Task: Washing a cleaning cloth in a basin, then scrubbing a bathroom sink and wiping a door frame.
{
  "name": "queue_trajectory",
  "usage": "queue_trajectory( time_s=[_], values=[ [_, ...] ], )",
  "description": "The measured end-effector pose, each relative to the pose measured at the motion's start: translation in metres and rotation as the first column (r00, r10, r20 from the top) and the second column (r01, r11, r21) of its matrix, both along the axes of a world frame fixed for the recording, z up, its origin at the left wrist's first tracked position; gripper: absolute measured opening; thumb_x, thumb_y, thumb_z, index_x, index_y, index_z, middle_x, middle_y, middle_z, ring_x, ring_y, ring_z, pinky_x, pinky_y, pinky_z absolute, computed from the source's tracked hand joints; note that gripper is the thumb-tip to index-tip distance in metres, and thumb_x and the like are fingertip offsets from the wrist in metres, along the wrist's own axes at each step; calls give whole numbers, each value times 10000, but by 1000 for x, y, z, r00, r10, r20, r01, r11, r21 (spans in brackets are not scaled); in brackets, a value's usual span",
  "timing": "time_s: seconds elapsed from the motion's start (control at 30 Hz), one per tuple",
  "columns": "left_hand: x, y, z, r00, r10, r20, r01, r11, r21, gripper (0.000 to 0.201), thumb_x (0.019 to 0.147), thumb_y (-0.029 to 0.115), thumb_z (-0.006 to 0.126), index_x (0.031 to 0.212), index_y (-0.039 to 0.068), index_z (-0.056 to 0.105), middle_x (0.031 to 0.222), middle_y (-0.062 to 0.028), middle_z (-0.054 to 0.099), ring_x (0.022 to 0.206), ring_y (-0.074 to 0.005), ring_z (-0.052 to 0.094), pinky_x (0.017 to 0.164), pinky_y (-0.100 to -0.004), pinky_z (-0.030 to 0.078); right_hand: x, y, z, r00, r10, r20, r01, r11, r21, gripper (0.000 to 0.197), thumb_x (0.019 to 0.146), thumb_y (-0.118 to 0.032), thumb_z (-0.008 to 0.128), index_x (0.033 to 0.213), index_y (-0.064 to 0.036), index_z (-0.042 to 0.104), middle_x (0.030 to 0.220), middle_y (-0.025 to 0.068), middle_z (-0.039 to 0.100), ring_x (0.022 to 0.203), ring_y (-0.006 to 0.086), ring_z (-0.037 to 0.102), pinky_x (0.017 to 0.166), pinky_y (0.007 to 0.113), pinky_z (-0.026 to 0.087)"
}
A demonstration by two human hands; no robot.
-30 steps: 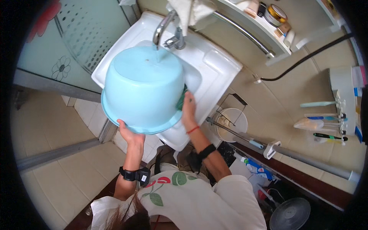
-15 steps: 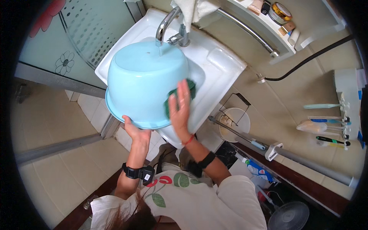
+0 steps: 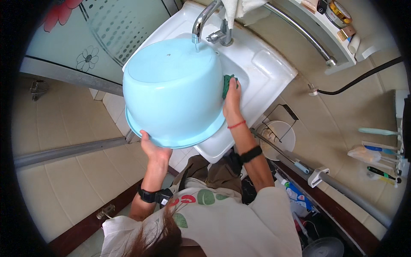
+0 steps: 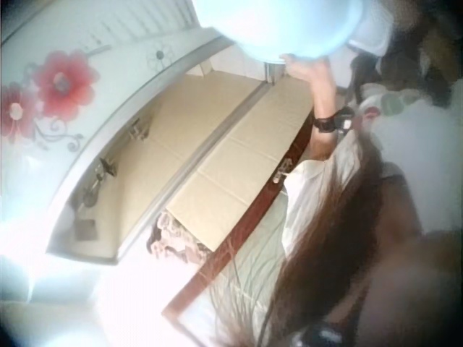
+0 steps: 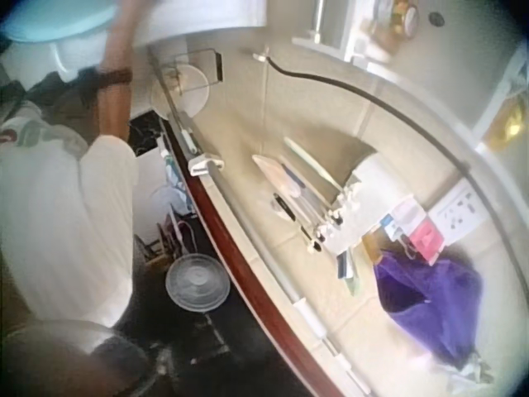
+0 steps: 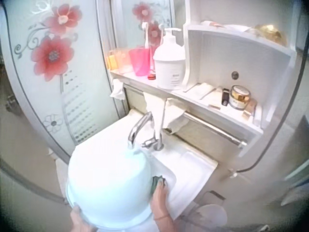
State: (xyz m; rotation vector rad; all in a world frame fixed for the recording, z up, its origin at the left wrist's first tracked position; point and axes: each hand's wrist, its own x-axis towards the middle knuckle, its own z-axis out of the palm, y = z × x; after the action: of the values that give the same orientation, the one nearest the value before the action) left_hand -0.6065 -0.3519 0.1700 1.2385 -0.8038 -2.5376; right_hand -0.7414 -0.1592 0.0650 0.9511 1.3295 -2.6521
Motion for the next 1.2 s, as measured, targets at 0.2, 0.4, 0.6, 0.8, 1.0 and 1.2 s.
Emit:
queue_trajectory(
  time_s=[0.2,0.4,0.6,0.8,1.0,1.2],
  values=[
    [-25,30,0,991,50,-124,-50,999,0,569,989,492,231,1398,115,347,1426,-101,377,1298,-311,372,1068,-505,315,105,-21,36,922,313,-228,-52,684,728,618,965,-294,481,1399,88,262,1433,276,319,1314,353,358,1072,402,289],
    [-33,25,-4,991,-36,-132,18,991,-129,561,993,479,247,1399,102,336,1420,-109,385,1300,-309,373,1063,-509,321,141,-8,72,759,630,-164,-253,518,817,376,819,-105,661,1165,-1,558,1204,194,502,1101,362,512,932,395,421],
    [-28,14,-2,999,-5,-50,-2,990,-139,572,983,476,349,1400,85,334,1431,-112,375,1284,-317,393,1061,-488,323,116,6,53,554,793,-252,-225,434,872,313,757,-59,673,1060,-42,595,1024,123,535,973,336,538,842,413,455],
    [-26,-21,25,988,-144,-63,106,905,-412,600,952,400,514,1336,-40,379,1336,-166,463,1196,-266,478,1005,-408,392,54,34,-20,666,745,-37,-302,315,900,293,779,-100,682,1059,-58,604,1103,111,553,966,285,566,841,352,467],
    [-42,-68,65,945,-309,108,301,691,-657,582,923,369,566,1267,-83,439,1169,-198,564,1030,-244,580,863,-374,494,-8,32,66,917,218,-333,-127,953,274,435,890,-181,639,1228,26,462,1111,83,540,992,154,538,838,270,461],
    [-42,-77,90,929,-370,1,278,696,-662,558,820,214,710,1213,-96,462,1085,-187,596,944,-235,616,794,-334,529,18,2,151,820,362,-444,-252,924,287,468,853,-84,640,1273,13,459,1193,96,527,1076,169,514,924,298,431]
  ],
)
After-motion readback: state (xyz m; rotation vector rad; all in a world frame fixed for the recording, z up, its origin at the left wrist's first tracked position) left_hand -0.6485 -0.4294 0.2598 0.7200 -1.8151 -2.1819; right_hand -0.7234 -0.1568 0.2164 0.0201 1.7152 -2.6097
